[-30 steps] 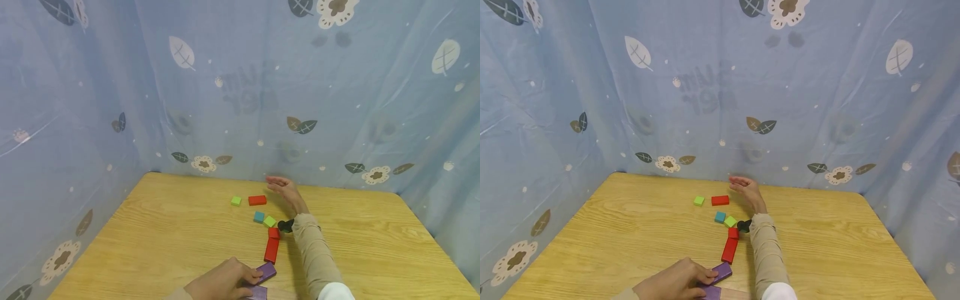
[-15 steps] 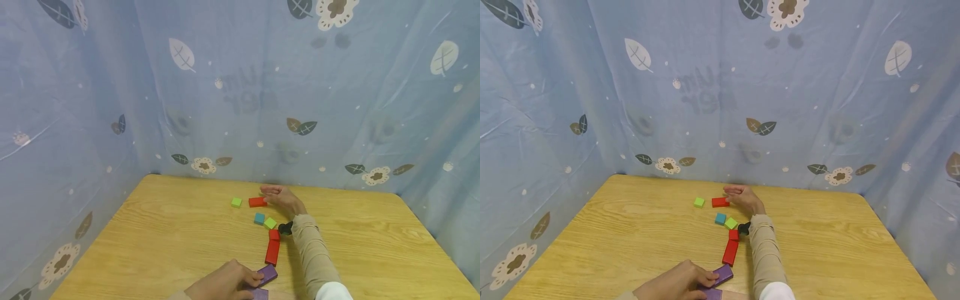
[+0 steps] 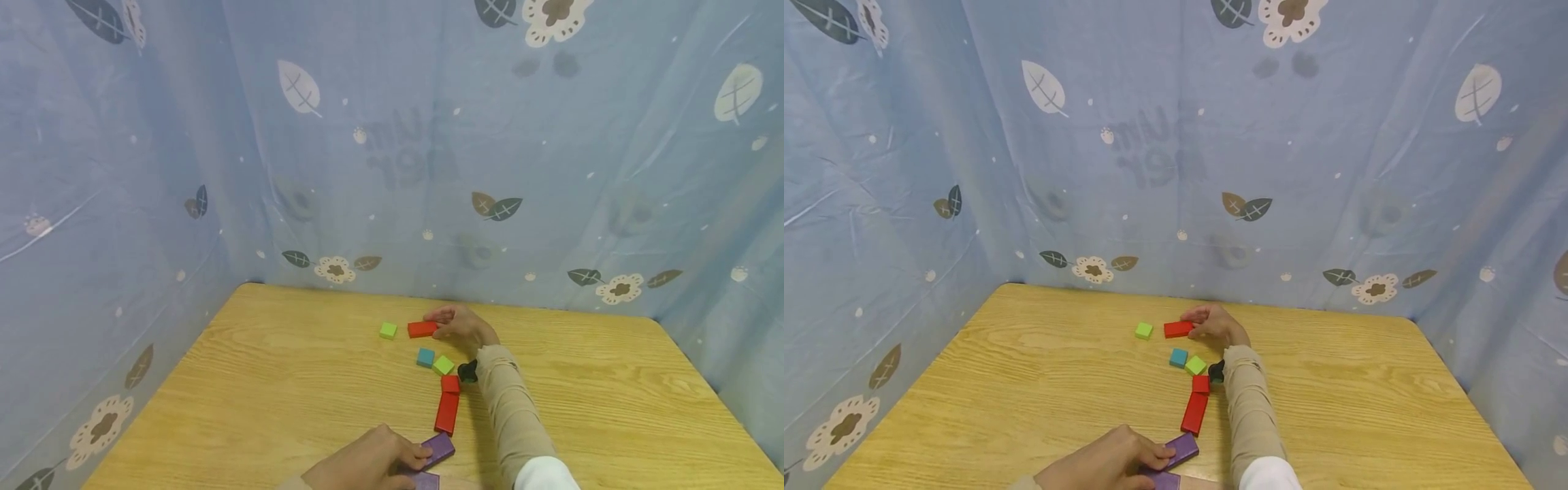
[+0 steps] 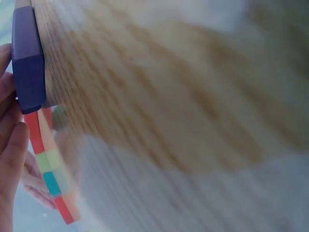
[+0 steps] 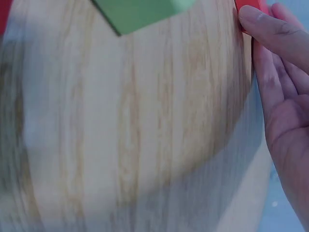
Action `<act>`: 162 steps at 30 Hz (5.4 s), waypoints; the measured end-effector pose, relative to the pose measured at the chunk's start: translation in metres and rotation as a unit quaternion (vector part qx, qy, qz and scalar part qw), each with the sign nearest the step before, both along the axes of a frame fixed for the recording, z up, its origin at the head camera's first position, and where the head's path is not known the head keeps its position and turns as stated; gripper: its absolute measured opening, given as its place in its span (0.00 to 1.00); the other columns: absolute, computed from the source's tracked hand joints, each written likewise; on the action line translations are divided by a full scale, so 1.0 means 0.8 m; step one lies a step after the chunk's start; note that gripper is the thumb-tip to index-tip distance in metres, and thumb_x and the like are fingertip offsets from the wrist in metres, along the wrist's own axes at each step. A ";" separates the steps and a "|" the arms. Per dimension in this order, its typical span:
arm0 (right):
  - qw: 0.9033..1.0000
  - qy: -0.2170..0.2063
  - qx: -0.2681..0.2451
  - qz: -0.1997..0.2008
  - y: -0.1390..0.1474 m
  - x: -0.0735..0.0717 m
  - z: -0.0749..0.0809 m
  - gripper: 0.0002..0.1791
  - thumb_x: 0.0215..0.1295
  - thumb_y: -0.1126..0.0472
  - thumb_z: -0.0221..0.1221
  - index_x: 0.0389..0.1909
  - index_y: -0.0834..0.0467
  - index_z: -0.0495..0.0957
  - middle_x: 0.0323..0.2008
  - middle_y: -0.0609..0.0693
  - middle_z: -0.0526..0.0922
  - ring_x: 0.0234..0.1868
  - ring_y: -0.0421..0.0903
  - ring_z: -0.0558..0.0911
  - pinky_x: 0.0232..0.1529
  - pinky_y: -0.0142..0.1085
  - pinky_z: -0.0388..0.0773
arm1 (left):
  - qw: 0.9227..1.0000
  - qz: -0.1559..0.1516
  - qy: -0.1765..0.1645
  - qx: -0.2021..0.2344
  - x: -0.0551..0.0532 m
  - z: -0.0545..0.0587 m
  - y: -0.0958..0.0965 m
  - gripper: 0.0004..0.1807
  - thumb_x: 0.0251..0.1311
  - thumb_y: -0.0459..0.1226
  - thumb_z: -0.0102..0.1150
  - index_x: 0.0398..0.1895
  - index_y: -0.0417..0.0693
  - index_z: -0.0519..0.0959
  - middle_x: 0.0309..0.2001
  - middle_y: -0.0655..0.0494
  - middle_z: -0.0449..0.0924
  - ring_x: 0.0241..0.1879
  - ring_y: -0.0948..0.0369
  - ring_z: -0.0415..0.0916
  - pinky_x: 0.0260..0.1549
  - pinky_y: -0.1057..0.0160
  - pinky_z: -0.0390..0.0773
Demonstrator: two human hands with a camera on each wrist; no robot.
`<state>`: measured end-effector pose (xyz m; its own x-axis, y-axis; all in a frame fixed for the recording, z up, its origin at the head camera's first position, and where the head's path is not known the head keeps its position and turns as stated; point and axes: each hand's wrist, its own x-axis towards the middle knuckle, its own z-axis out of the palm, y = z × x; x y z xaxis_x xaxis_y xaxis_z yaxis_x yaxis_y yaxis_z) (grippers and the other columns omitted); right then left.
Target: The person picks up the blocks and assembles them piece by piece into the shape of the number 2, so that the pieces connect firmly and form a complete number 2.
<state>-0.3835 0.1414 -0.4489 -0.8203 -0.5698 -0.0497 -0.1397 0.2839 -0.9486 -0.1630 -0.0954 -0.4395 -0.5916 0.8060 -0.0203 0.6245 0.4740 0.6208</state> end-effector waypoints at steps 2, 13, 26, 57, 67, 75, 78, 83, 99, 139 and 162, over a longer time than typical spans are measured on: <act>0.999 0.014 0.026 -0.012 0.000 0.001 0.004 0.22 0.55 0.76 0.63 0.53 0.71 0.76 0.54 0.62 0.79 0.59 0.58 0.74 0.55 0.43 0.74 | 1.000 -0.004 0.010 0.003 0.000 0.000 0.001 0.18 0.62 0.40 0.61 0.54 0.44 0.80 0.55 0.62 0.77 0.50 0.72 0.72 0.44 0.75 0.74; 0.995 0.044 0.058 -0.073 0.015 0.001 0.020 0.18 0.57 0.71 0.64 0.51 0.66 0.79 0.51 0.59 0.82 0.53 0.54 0.78 0.52 0.42 0.75 | 1.000 -0.005 0.002 -0.003 0.000 -0.002 0.003 0.18 0.62 0.40 0.61 0.55 0.45 0.80 0.55 0.64 0.77 0.51 0.73 0.72 0.45 0.74 0.74; 0.990 0.073 -0.039 -0.112 0.017 0.001 0.042 0.22 0.56 0.69 0.66 0.52 0.70 0.77 0.52 0.64 0.79 0.49 0.52 0.80 0.49 0.40 0.78 | 1.000 0.002 0.009 -0.021 0.003 -0.001 0.001 0.19 0.61 0.40 0.63 0.55 0.47 0.80 0.55 0.65 0.77 0.51 0.74 0.71 0.43 0.75 0.73; 0.991 0.129 -0.046 0.012 -0.027 0.054 0.072 0.19 0.54 0.68 0.68 0.48 0.66 0.81 0.51 0.60 0.81 0.54 0.55 0.79 0.50 0.43 0.78 | 1.000 -0.001 0.009 0.001 0.002 0.000 0.002 0.17 0.61 0.39 0.62 0.53 0.44 0.81 0.54 0.62 0.78 0.45 0.76 0.73 0.37 0.78 0.72; 0.976 0.163 -0.022 0.144 -0.065 0.082 0.038 0.16 0.53 0.72 0.67 0.44 0.68 0.82 0.45 0.61 0.83 0.48 0.53 0.83 0.51 0.45 0.77 | 1.000 0.003 0.012 -0.006 0.003 -0.001 0.003 0.17 0.61 0.40 0.63 0.52 0.46 0.81 0.53 0.63 0.78 0.48 0.73 0.73 0.44 0.73 0.75; 0.972 0.173 0.023 0.155 -0.082 0.091 0.032 0.15 0.51 0.75 0.67 0.42 0.67 0.83 0.43 0.59 0.84 0.46 0.50 0.83 0.48 0.37 0.79 | 1.000 0.003 0.014 -0.008 0.002 -0.002 0.003 0.17 0.60 0.40 0.63 0.53 0.47 0.82 0.53 0.64 0.79 0.49 0.73 0.73 0.45 0.72 0.75; 0.968 0.188 0.041 0.160 -0.086 0.090 0.033 0.15 0.50 0.75 0.67 0.42 0.67 0.83 0.43 0.57 0.85 0.45 0.48 0.83 0.48 0.36 0.78 | 1.000 -0.005 0.029 -0.005 0.002 -0.003 0.002 0.17 0.60 0.40 0.63 0.52 0.46 0.81 0.53 0.62 0.79 0.49 0.73 0.73 0.44 0.73 0.75; 0.962 0.210 0.055 0.165 -0.090 0.088 0.035 0.15 0.49 0.77 0.67 0.41 0.67 0.83 0.41 0.57 0.85 0.44 0.46 0.84 0.48 0.36 0.79 | 0.999 -0.011 0.048 -0.005 0.001 -0.003 0.002 0.18 0.60 0.41 0.63 0.53 0.46 0.81 0.53 0.62 0.79 0.48 0.73 0.74 0.41 0.73 0.76; 0.915 0.312 0.165 0.197 -0.088 0.081 0.027 0.16 0.45 0.71 0.72 0.40 0.60 0.86 0.39 0.48 0.87 0.43 0.40 0.82 0.46 0.32 0.77 | 0.999 -0.009 0.049 -0.012 0.002 -0.002 0.003 0.18 0.60 0.41 0.64 0.52 0.46 0.81 0.53 0.63 0.79 0.48 0.74 0.74 0.40 0.74 0.75; 0.917 0.309 0.168 0.186 -0.060 0.058 0.020 0.17 0.46 0.70 0.72 0.41 0.61 0.85 0.41 0.51 0.86 0.46 0.46 0.82 0.48 0.36 0.77 | 1.000 0.006 0.018 -0.008 0.002 -0.004 0.003 0.18 0.60 0.39 0.64 0.53 0.47 0.81 0.54 0.64 0.78 0.50 0.72 0.72 0.45 0.73 0.75; 0.984 0.031 -0.171 0.032 -0.027 0.025 0.036 0.22 0.64 0.72 0.58 0.59 0.74 0.70 0.57 0.62 0.77 0.61 0.66 0.69 0.58 0.51 0.70 | 1.000 0.013 0.017 -0.015 0.002 0.002 0.001 0.18 0.60 0.40 0.63 0.53 0.47 0.81 0.54 0.64 0.78 0.50 0.72 0.73 0.45 0.72 0.75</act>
<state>-0.3631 0.1198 -0.4197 -0.7776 -0.5949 0.2035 -0.2084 -0.0614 -0.9761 -0.1618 -0.0948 -0.4379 -0.6134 0.7894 -0.0238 0.6323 0.5089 0.5841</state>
